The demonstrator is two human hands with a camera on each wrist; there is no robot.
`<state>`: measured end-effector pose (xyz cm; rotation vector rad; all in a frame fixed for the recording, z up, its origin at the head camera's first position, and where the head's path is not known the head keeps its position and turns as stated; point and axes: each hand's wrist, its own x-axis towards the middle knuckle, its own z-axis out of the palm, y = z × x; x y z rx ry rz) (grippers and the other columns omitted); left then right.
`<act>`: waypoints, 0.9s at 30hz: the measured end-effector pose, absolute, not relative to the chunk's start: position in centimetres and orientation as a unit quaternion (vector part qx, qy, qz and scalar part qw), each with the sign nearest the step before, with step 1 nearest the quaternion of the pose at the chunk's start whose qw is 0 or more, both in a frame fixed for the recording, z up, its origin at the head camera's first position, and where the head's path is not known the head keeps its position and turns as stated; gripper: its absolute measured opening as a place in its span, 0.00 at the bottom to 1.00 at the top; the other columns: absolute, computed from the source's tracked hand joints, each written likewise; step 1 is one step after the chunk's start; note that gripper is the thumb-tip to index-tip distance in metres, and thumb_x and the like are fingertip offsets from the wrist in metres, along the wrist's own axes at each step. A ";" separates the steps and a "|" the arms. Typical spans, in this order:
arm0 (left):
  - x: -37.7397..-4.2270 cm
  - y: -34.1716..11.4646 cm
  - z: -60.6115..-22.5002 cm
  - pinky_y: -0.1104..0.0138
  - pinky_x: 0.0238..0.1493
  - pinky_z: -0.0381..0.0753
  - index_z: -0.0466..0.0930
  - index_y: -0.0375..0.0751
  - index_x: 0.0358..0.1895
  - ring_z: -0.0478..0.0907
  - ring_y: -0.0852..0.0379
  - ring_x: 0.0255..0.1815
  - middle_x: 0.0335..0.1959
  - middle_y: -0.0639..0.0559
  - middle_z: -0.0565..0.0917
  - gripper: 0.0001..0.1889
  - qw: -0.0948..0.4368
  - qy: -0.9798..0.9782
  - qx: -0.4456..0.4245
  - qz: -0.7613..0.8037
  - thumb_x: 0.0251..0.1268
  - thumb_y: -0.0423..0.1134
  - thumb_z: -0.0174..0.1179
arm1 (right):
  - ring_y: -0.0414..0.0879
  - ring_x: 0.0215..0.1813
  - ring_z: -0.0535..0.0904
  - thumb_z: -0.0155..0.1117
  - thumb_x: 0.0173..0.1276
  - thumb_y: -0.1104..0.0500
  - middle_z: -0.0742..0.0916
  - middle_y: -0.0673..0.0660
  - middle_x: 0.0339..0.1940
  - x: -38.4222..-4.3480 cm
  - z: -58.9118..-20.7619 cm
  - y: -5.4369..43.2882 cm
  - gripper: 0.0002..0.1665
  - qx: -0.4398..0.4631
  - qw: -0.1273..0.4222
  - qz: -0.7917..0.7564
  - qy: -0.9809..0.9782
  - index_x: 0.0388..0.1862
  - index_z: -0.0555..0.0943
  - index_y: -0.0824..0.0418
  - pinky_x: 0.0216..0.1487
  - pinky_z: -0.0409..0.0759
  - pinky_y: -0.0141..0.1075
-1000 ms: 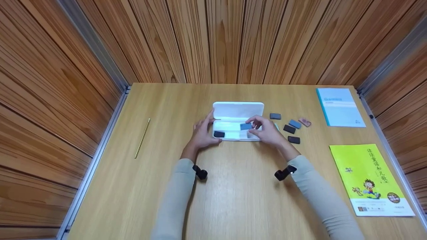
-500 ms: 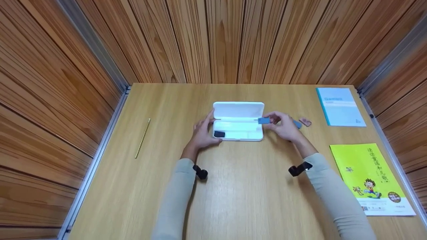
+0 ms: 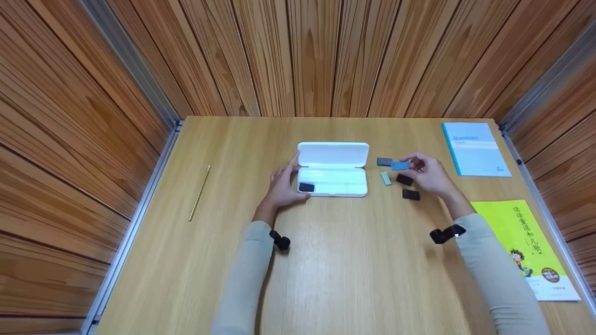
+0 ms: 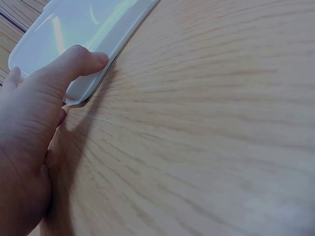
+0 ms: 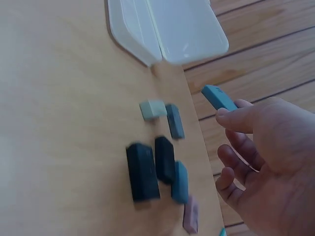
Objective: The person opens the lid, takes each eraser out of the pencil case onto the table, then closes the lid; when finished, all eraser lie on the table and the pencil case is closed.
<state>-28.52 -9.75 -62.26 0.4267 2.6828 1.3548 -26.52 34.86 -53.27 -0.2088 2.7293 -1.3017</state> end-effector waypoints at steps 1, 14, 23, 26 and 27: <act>-28.5 -9.8 -62.2 0.37 0.92 0.41 0.40 0.69 0.95 0.66 0.44 0.85 0.81 0.53 0.80 0.71 0.052 0.883 0.141 0.445 0.57 0.50 0.86 | 0.46 0.51 0.75 0.65 0.85 0.66 0.81 0.62 0.52 -26.4 -53.2 35.4 0.19 -0.068 0.053 -0.427 0.900 0.70 0.82 0.67 0.48 0.76 0.27; -28.5 -9.8 -62.2 0.37 0.93 0.40 0.39 0.69 0.95 0.66 0.44 0.87 0.82 0.53 0.80 0.71 0.048 0.885 0.144 0.440 0.57 0.49 0.86 | 0.51 0.56 0.73 0.62 0.86 0.68 0.83 0.71 0.68 -25.9 -54.3 41.0 0.20 -0.081 0.127 -0.388 0.909 0.73 0.81 0.67 0.53 0.73 0.29; -28.5 -9.8 -62.1 0.36 0.93 0.38 0.40 0.69 0.95 0.65 0.44 0.88 0.82 0.53 0.80 0.71 0.056 0.885 0.137 0.442 0.57 0.50 0.86 | 0.56 0.57 0.78 0.62 0.83 0.72 0.82 0.77 0.75 -25.8 -54.8 42.7 0.18 -0.081 0.158 -0.376 0.909 0.68 0.83 0.69 0.50 0.74 0.29; -28.5 -9.6 -62.0 0.36 0.93 0.39 0.40 0.69 0.95 0.65 0.44 0.89 0.82 0.53 0.80 0.71 0.056 0.886 0.137 0.439 0.57 0.50 0.86 | 0.71 0.73 0.79 0.60 0.83 0.73 0.75 0.75 0.86 -25.8 -55.0 42.9 0.19 -0.077 0.175 -0.380 0.905 0.68 0.82 0.69 0.51 0.74 0.29; -28.5 -9.6 -62.0 0.36 0.93 0.39 0.40 0.69 0.95 0.65 0.44 0.89 0.82 0.53 0.80 0.71 0.056 0.886 0.137 0.439 0.57 0.50 0.86 | 0.73 0.80 0.75 0.60 0.83 0.73 0.71 0.72 0.89 -25.8 -55.1 43.0 0.19 -0.074 0.181 -0.384 0.902 0.69 0.82 0.68 0.51 0.74 0.29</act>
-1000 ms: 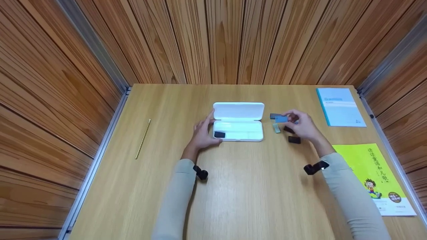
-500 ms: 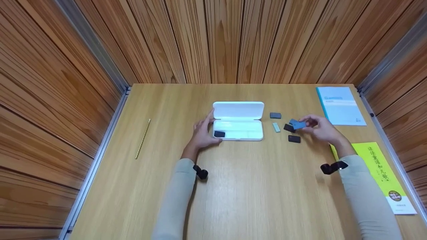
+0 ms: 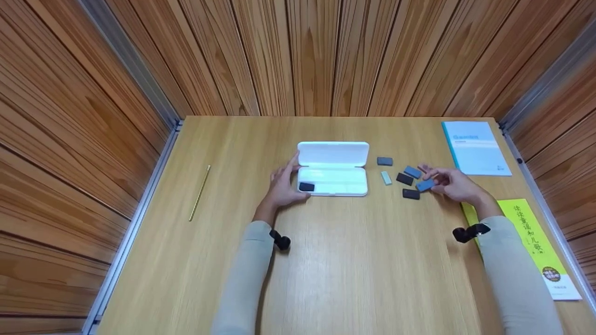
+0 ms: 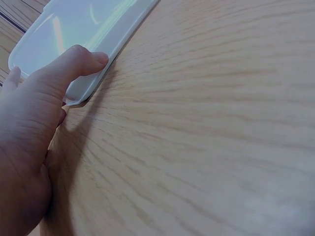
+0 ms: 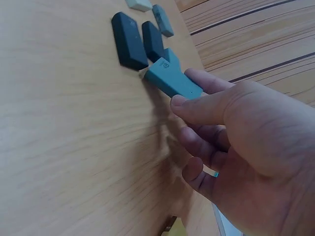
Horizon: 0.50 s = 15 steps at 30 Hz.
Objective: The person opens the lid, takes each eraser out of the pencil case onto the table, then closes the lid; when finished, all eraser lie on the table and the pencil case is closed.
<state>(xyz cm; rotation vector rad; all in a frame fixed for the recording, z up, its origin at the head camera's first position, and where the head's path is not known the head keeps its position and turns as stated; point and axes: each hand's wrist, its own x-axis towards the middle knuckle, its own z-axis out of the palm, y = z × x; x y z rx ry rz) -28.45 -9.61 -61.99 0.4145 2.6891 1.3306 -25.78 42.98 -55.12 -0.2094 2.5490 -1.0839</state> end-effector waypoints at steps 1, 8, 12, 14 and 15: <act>-28.4 -9.6 -62.0 0.36 0.93 0.40 0.40 0.69 0.95 0.65 0.44 0.89 0.82 0.53 0.80 0.71 0.056 0.887 0.137 0.437 0.57 0.50 0.86 | 0.76 0.85 0.71 0.59 0.83 0.73 0.67 0.71 0.91 -25.8 -55.2 43.0 0.19 -0.071 0.185 -0.387 0.901 0.69 0.82 0.68 0.51 0.74 0.30; -28.4 -9.5 -61.9 0.38 0.93 0.41 0.39 0.70 0.95 0.66 0.45 0.88 0.82 0.53 0.80 0.72 0.055 0.889 0.135 0.435 0.57 0.49 0.86 | 0.76 0.92 0.59 0.58 0.83 0.74 0.61 0.69 0.94 -26.1 -55.7 43.1 0.22 -0.065 0.196 -0.387 0.898 0.71 0.81 0.70 0.52 0.72 0.29; -28.4 -9.6 -61.9 0.37 0.93 0.40 0.39 0.70 0.95 0.66 0.45 0.88 0.81 0.54 0.80 0.71 0.054 0.888 0.135 0.436 0.57 0.48 0.86 | 0.72 0.94 0.54 0.57 0.83 0.74 0.60 0.65 0.96 -26.3 -55.8 43.0 0.23 -0.067 0.199 -0.393 0.895 0.73 0.81 0.69 0.53 0.72 0.29; -28.4 -9.6 -61.9 0.37 0.93 0.40 0.39 0.69 0.95 0.65 0.45 0.88 0.81 0.54 0.80 0.71 0.054 0.888 0.135 0.436 0.58 0.49 0.86 | 0.71 0.95 0.52 0.57 0.84 0.74 0.59 0.63 0.96 -26.4 -55.9 43.0 0.24 -0.066 0.203 -0.399 0.892 0.74 0.81 0.69 0.53 0.72 0.28; -28.4 -9.6 -61.9 0.38 0.93 0.41 0.39 0.69 0.95 0.65 0.45 0.88 0.81 0.53 0.80 0.71 0.055 0.888 0.135 0.436 0.58 0.49 0.86 | 0.71 0.95 0.52 0.57 0.84 0.74 0.59 0.63 0.96 -26.3 -55.9 43.0 0.24 -0.066 0.204 -0.401 0.890 0.74 0.81 0.69 0.53 0.73 0.28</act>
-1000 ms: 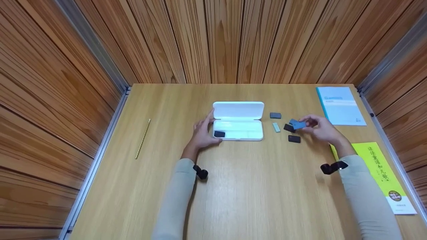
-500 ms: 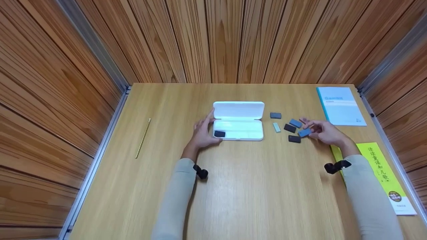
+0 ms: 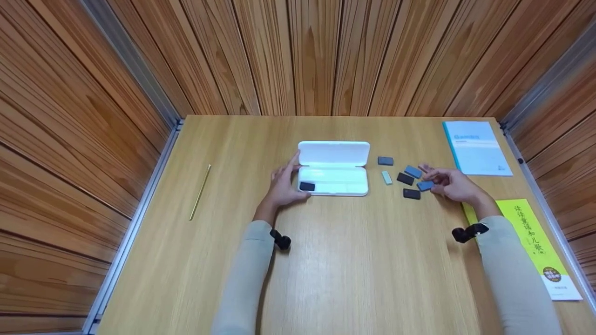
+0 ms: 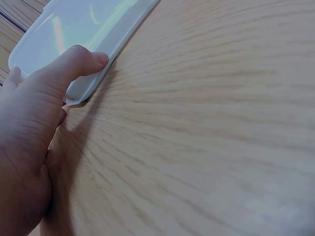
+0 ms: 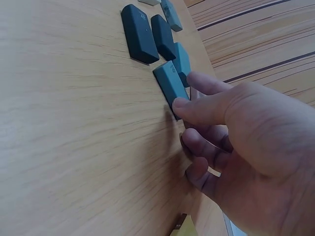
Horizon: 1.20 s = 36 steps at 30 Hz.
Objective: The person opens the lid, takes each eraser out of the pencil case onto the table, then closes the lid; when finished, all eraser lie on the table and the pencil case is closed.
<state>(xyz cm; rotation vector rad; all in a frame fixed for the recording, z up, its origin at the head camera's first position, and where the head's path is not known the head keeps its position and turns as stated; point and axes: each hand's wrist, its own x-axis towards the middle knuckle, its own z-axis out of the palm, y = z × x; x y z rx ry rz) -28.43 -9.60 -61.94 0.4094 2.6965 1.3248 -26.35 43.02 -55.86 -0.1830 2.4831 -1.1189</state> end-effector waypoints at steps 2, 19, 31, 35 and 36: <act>-28.5 -9.6 -62.0 0.38 0.93 0.41 0.39 0.68 0.95 0.66 0.45 0.88 0.81 0.53 0.80 0.71 0.055 0.888 0.136 0.436 0.58 0.49 0.86 | 0.71 0.94 0.57 0.58 0.84 0.73 0.60 0.65 0.95 -26.2 -55.8 43.0 0.23 -0.064 0.203 -0.403 0.890 0.74 0.81 0.70 0.51 0.74 0.28; -28.6 -9.5 -62.1 0.38 0.93 0.41 0.40 0.71 0.95 0.66 0.46 0.88 0.81 0.55 0.80 0.71 0.055 0.887 0.135 0.439 0.57 0.49 0.87 | 0.68 0.77 0.74 0.67 0.83 0.67 0.65 0.74 0.92 -25.2 -54.1 40.4 0.20 -0.103 0.177 -0.404 0.892 0.70 0.82 0.68 0.57 0.71 0.31; -28.4 -9.5 -62.1 0.39 0.93 0.41 0.39 0.72 0.95 0.64 0.46 0.89 0.81 0.55 0.80 0.71 0.055 0.886 0.132 0.441 0.56 0.49 0.86 | 0.57 0.58 0.71 0.73 0.78 0.66 0.83 0.68 0.55 -25.4 -54.1 35.7 0.20 -0.162 0.157 -0.386 0.895 0.66 0.86 0.67 0.62 0.64 0.47; -28.5 -9.6 -62.0 0.38 0.91 0.43 0.40 0.69 0.95 0.66 0.45 0.86 0.81 0.53 0.80 0.71 0.055 0.887 0.135 0.438 0.56 0.49 0.86 | 0.59 0.54 0.75 0.75 0.78 0.65 0.89 0.69 0.51 -25.4 -54.1 33.9 0.19 -0.174 0.135 -0.378 0.899 0.65 0.87 0.66 0.65 0.47 0.60; -28.5 -9.7 -61.9 0.37 0.91 0.44 0.40 0.68 0.95 0.66 0.45 0.86 0.81 0.53 0.80 0.71 0.055 0.887 0.136 0.438 0.56 0.49 0.86 | 0.58 0.53 0.76 0.74 0.78 0.65 0.90 0.68 0.51 -25.5 -54.2 33.5 0.20 -0.176 0.132 -0.376 0.900 0.65 0.87 0.65 0.65 0.47 0.60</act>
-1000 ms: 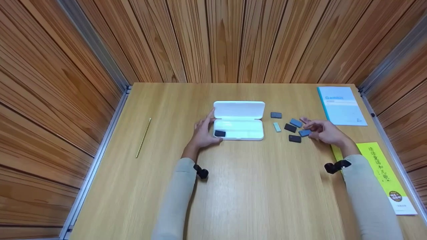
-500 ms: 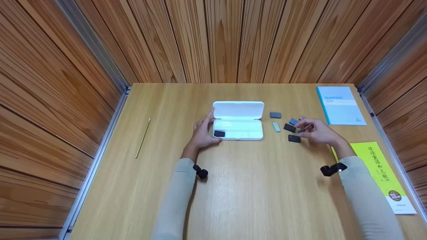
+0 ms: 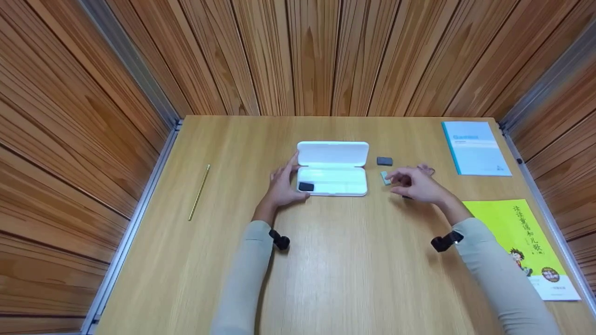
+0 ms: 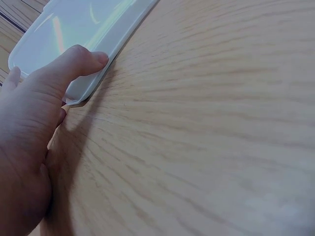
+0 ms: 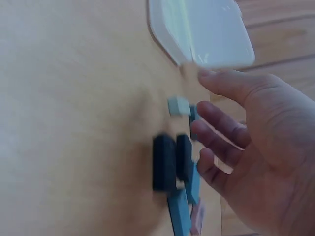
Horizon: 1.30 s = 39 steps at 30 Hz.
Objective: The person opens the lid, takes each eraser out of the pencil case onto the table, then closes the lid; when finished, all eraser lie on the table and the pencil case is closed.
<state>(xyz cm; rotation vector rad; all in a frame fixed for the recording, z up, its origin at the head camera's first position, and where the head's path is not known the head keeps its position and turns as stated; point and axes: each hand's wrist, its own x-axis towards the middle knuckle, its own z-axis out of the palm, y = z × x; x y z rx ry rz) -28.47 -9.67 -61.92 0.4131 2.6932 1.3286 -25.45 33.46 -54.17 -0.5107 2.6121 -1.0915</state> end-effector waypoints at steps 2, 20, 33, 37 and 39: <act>-28.5 -9.7 -61.8 0.36 0.90 0.43 0.40 0.67 0.96 0.66 0.44 0.86 0.81 0.52 0.80 0.72 0.056 0.886 0.138 0.439 0.56 0.49 0.86 | 0.55 0.52 0.79 0.74 0.79 0.64 0.91 0.66 0.53 -25.4 -54.3 32.6 0.20 -0.175 0.127 -0.369 0.904 0.67 0.87 0.64 0.68 0.55 0.55; -28.5 -10.4 -61.6 0.38 0.93 0.43 0.43 0.69 0.95 0.64 0.46 0.91 0.81 0.53 0.81 0.70 0.062 0.875 0.143 0.458 0.57 0.45 0.86 | 0.61 0.65 0.85 0.68 0.83 0.63 0.91 0.66 0.64 -25.1 -55.5 24.3 0.22 -0.192 0.112 -0.432 0.874 0.73 0.84 0.62 0.62 0.79 0.45; -28.4 -10.5 -61.4 0.36 0.95 0.36 0.42 0.71 0.95 0.59 0.43 0.93 0.84 0.53 0.78 0.69 0.094 0.875 0.126 0.458 0.59 0.45 0.86 | 0.62 0.69 0.84 0.68 0.83 0.61 0.91 0.63 0.65 -25.3 -56.5 18.7 0.21 -0.202 0.128 -0.436 0.867 0.71 0.86 0.60 0.75 0.78 0.62; -28.4 -10.3 -61.2 0.34 0.95 0.34 0.41 0.72 0.95 0.58 0.43 0.93 0.85 0.54 0.78 0.69 0.096 0.876 0.124 0.456 0.59 0.44 0.86 | 0.63 0.71 0.82 0.67 0.83 0.61 0.91 0.62 0.65 -25.4 -56.8 17.3 0.21 -0.201 0.133 -0.433 0.869 0.71 0.86 0.58 0.77 0.76 0.63; -28.4 -10.2 -61.2 0.34 0.95 0.35 0.41 0.74 0.94 0.59 0.43 0.92 0.85 0.54 0.77 0.69 0.096 0.876 0.124 0.456 0.60 0.44 0.85 | 0.63 0.71 0.81 0.67 0.83 0.62 0.91 0.63 0.64 -25.4 -56.9 16.6 0.22 -0.200 0.133 -0.432 0.869 0.72 0.86 0.57 0.78 0.76 0.63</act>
